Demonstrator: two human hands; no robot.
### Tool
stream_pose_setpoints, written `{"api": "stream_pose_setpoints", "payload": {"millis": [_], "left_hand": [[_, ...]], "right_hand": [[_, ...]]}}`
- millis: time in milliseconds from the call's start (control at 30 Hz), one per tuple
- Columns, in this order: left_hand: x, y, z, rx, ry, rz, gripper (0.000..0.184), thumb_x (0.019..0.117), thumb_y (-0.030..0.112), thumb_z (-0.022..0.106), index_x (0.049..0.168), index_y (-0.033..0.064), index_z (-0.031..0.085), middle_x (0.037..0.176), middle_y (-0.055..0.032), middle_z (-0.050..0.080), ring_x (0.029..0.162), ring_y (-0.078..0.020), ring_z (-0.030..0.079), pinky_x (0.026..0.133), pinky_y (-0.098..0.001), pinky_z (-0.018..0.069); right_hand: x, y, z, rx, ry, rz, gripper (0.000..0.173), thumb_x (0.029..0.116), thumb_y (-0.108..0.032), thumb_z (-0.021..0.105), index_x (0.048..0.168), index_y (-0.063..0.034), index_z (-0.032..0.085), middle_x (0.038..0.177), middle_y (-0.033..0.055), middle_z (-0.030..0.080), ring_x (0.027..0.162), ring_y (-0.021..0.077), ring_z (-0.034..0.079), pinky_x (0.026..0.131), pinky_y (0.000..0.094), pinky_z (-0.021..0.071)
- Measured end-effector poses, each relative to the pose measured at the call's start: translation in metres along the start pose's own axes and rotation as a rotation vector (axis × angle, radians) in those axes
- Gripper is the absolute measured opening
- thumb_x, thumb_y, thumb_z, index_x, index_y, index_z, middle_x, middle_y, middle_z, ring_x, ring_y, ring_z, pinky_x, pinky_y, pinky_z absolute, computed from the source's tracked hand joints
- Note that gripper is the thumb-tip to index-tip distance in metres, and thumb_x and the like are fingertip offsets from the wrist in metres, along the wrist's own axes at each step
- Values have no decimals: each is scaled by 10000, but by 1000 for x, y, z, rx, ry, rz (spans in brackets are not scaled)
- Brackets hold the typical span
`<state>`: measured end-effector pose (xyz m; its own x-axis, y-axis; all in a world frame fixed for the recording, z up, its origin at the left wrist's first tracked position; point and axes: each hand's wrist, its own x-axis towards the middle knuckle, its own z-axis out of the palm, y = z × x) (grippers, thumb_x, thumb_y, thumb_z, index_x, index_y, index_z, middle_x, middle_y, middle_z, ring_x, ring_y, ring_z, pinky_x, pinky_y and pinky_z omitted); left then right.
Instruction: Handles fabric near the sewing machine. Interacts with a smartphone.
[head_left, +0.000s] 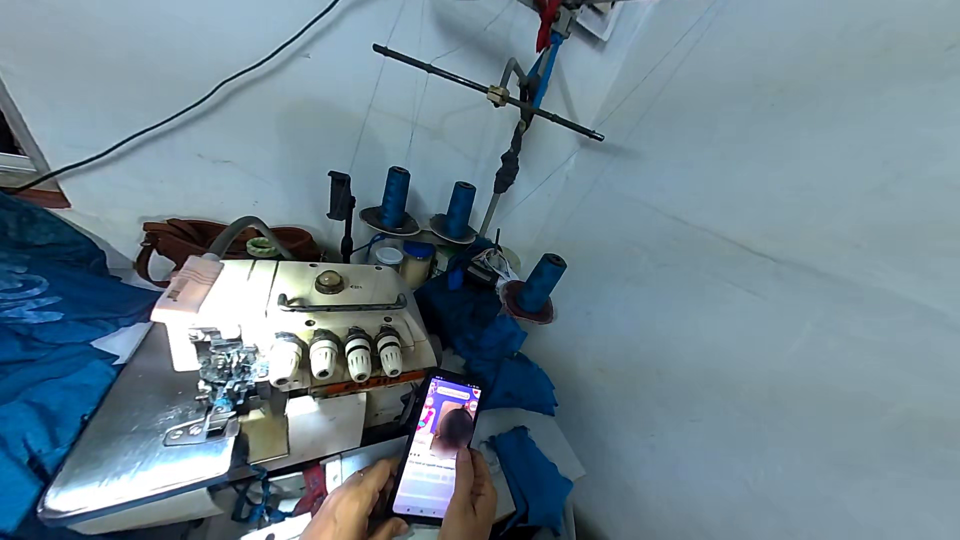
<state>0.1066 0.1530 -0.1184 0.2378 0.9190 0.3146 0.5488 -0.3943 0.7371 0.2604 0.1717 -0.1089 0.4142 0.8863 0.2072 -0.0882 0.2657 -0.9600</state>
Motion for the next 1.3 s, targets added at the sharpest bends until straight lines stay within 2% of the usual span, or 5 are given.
{"api": "stream_pose_setpoints", "payload": {"millis": [233, 400, 567, 1033, 1300], "left_hand": [[0, 0, 0, -9, 12, 1, 500, 841, 241, 799, 1234, -19, 634, 957, -139, 709, 864, -295, 701, 819, -513, 578], [0, -1, 0, -25, 0, -12, 497, 841, 236, 797, 1238, -12, 632, 960, -130, 708, 867, -282, 697, 826, -502, 575], [0, -1, 0, -21, -7, -24, 511, 842, 241, 799, 1251, -13, 628, 963, -132, 704, 868, -286, 694, 827, -502, 574], [0, -3, 1, -14, -3, -18, 508, 841, 258, 793, 1243, -6, 631, 952, -128, 700, 851, -275, 689, 814, -489, 574], [0, 0, -1, -24, -12, -30, 506, 844, 245, 791, 1246, -16, 629, 975, -142, 707, 888, -301, 696, 835, -526, 569]], "right_hand": [[0, 2, -2, 11, -17, -6, 288, 1058, -82, 426, 1046, 80, 664, 857, 43, 698, 781, -5, 677, 764, 172, 572], [3, 8, -12, 156, -139, 9, 305, 1047, -59, 369, 1130, 90, 623, 957, 58, 703, 881, 31, 689, 846, 213, 580], [6, 11, -20, 292, -233, 39, 344, 1043, -66, 318, 1147, 69, 617, 980, 43, 724, 916, 53, 704, 876, 248, 587], [5, 13, -20, 292, -190, 68, 378, 1065, -90, 302, 1174, 91, 617, 1004, 67, 728, 939, 61, 708, 897, 250, 585], [4, 14, -20, 222, -178, 37, 382, 1069, -88, 304, 1184, 101, 615, 1045, 75, 714, 972, 50, 694, 923, 243, 571]]}}
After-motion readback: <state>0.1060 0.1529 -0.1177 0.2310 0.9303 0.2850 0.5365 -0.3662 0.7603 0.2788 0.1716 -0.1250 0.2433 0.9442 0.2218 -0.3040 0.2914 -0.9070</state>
